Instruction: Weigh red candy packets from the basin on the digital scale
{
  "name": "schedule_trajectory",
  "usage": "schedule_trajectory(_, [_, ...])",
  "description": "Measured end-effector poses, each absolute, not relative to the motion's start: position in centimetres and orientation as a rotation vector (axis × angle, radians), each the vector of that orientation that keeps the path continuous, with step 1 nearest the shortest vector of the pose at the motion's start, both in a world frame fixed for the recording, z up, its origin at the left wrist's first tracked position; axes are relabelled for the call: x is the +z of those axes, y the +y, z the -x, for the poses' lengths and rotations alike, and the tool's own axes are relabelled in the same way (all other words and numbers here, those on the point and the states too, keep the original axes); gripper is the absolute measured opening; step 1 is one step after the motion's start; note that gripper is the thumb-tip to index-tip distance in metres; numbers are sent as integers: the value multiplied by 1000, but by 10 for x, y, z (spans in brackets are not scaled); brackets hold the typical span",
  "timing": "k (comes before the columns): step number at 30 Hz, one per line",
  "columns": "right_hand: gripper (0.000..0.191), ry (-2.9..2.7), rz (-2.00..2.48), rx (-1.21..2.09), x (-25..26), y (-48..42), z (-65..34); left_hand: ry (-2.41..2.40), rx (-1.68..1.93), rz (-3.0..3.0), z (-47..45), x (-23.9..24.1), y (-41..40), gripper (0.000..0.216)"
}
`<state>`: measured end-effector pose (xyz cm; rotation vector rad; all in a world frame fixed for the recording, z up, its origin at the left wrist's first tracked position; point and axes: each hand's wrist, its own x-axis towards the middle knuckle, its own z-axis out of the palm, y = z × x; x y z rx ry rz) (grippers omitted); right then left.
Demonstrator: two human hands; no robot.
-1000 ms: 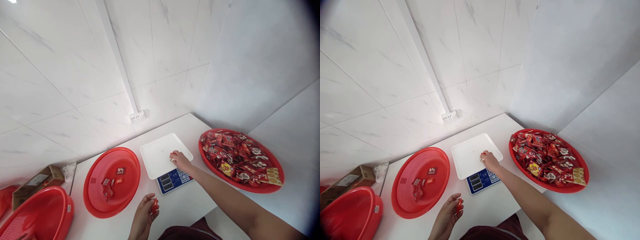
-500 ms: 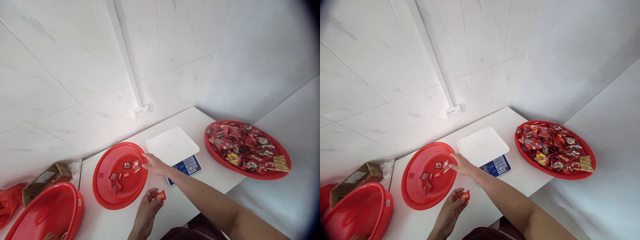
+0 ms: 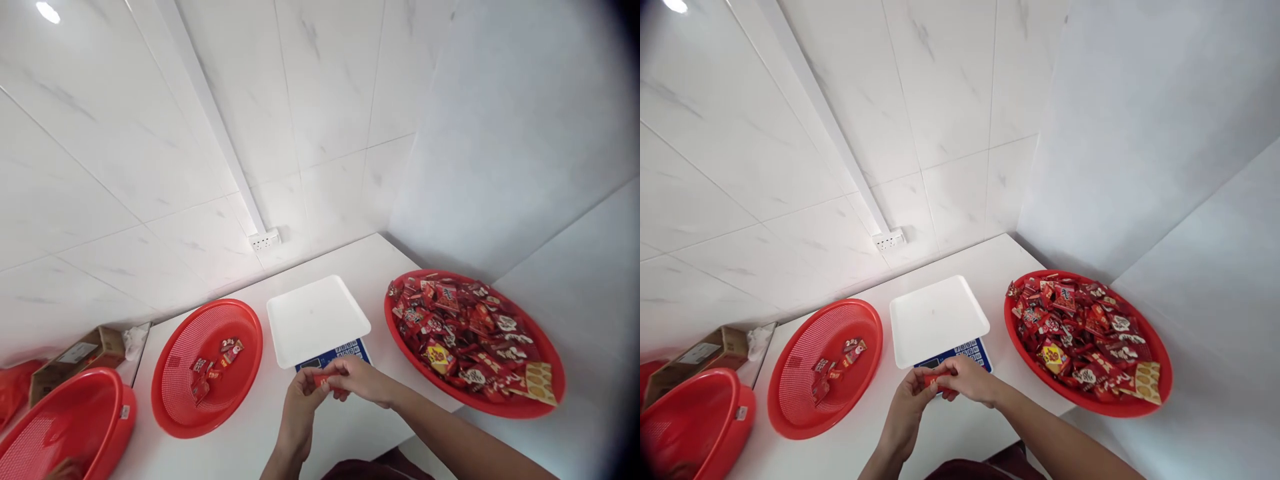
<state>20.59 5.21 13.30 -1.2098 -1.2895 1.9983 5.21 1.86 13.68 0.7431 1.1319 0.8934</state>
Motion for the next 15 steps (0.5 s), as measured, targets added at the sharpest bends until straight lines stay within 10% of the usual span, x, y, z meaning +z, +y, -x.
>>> schedule_trajectory(15, [17,-962,1300,1832,101,68,-190,1183,845,-536,-35,129,41,35])
